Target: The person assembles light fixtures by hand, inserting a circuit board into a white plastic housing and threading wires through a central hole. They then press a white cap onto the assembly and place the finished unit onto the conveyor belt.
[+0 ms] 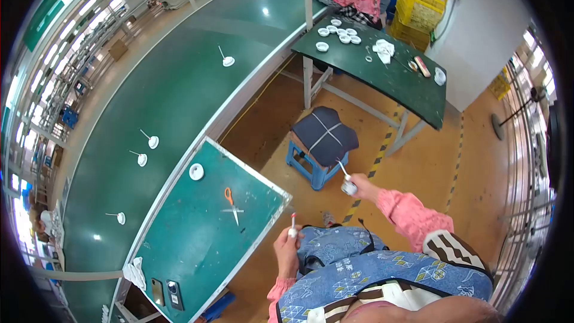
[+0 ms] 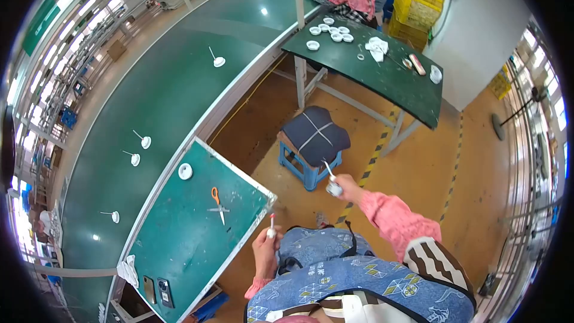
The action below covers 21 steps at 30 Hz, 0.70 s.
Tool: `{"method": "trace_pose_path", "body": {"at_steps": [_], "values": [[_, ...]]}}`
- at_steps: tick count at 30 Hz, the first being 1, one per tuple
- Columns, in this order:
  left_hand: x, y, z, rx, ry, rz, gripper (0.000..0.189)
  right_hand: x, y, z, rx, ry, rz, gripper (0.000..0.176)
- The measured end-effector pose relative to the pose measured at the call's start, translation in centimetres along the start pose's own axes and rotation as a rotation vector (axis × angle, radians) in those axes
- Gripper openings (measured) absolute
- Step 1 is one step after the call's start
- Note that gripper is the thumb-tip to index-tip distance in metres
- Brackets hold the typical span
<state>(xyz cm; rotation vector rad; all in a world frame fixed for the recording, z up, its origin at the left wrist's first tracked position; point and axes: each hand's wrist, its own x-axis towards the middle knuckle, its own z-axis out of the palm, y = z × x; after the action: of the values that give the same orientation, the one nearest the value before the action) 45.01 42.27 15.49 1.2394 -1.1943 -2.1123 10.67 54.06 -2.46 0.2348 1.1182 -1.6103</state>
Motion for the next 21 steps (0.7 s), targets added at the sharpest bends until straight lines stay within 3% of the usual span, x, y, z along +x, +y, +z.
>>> {"method": "trace_pose_path", "body": {"at_steps": [2,5,9,10,11,13,14,15,17,19,21], "values": [[1.3,0.2,-0.2,0.009,0.115,-0.049,0.019,1.6,-6.9,8.9,-0.189,0.141,0.000,0.006],[3.5,0.7,-0.3,-0.139,0.194,-0.132,0.020,8.2,-12.7,14.2,-0.282,0.165,0.042,0.006],[7.5,3.6,0.3,-0.105,0.195,-0.015,0.020,19.1,-19.8,18.6,-0.323,0.194,0.061,0.009],[8.6,4.0,0.2,-0.118,0.233,-0.018,0.020,21.5,-22.7,19.8,-0.333,0.119,0.109,0.009],[9.7,4.3,0.0,-0.132,0.275,-0.019,0.019,24.1,-25.5,21.8,-0.304,0.183,0.060,0.008],[11.4,5.2,-0.2,-0.186,0.348,-0.036,0.018,28.6,-33.2,26.2,-0.009,0.117,-0.025,0.005],[12.6,4.0,-1.2,-0.216,0.361,-0.039,0.018,35.6,-38.4,25.5,-0.017,-0.152,-0.111,0.007],[13.5,3.2,-2.1,-0.242,0.376,-0.053,0.018,34.1,-42.5,29.4,0.144,-0.279,-0.285,0.011],[14.1,6.4,-1.5,-0.205,0.414,-0.090,0.017,39.6,-49.1,30.7,-0.031,-0.418,-0.610,0.023],[14.2,7.9,-1.3,-0.168,0.429,-0.129,0.017,35.2,-49.4,32.8,-0.276,0.118,-0.687,0.027],[15.7,8.2,-1.6,-0.147,0.416,-0.127,0.018,37.3,-45.0,29.8,-0.295,-0.031,-0.784,0.024]]}}
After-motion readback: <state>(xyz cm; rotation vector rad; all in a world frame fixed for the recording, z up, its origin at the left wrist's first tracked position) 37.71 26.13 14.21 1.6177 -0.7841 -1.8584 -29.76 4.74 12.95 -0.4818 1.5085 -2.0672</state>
